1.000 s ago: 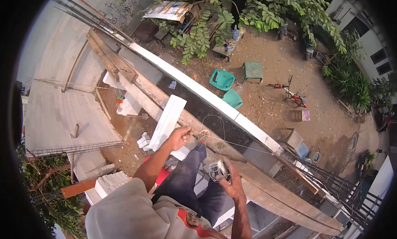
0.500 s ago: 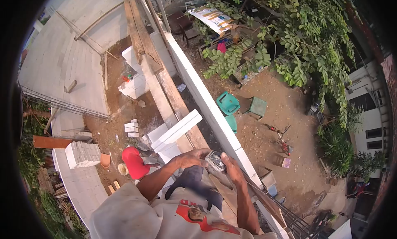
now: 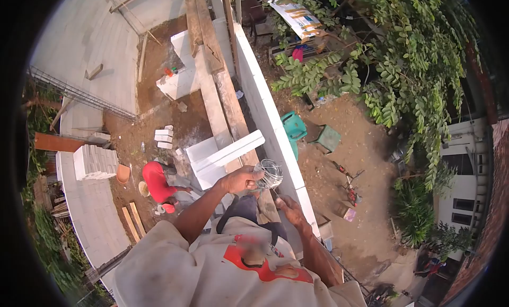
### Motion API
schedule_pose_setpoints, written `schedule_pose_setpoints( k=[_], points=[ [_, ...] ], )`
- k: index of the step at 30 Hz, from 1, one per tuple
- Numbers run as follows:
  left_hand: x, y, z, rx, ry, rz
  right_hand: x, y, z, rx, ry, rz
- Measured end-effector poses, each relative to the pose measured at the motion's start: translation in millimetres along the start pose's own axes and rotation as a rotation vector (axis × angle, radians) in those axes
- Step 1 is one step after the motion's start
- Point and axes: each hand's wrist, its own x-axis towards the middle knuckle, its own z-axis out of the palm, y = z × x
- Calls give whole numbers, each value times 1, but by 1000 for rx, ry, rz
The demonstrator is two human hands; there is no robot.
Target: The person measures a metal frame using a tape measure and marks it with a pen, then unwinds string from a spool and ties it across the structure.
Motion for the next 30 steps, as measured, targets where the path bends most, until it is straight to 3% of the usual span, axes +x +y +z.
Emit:
schedule_pose_setpoints(
  k=[1,3,6,7,11,12,15,17,19,23,30],
  points=[
    [-2,7,0,-7,0,4,-2,-9,0,119,-148,135],
    [-9,19,2,94,-33,24,-12,-24,3,83,-97,22],
    [-12,22,-7,155,-41,25,-23,-54,5,309,113,-26],
    [-16,24,-7,150,-41,33,-17,-48,2,326,125,-129],
    [-27,33,-11,185,-2,52,1,-57,-14,221,198,-95],
    [-36,48,-17,360,-9,-24,9,-47,-27,282,177,-24],
    [-58,58,-16,145,123,54,5,-83,-26,395,180,-4],
    [-71,61,-32,82,184,98,25,-68,-34,314,212,-36],
    [-90,68,-49,30,234,346,41,-79,-36,178,269,-63],
    [-146,102,-65,-284,481,742,67,-110,-31,244,286,-170],
    [-224,156,-111,-149,831,959,111,-159,-32,266,292,-276]
  ],
)
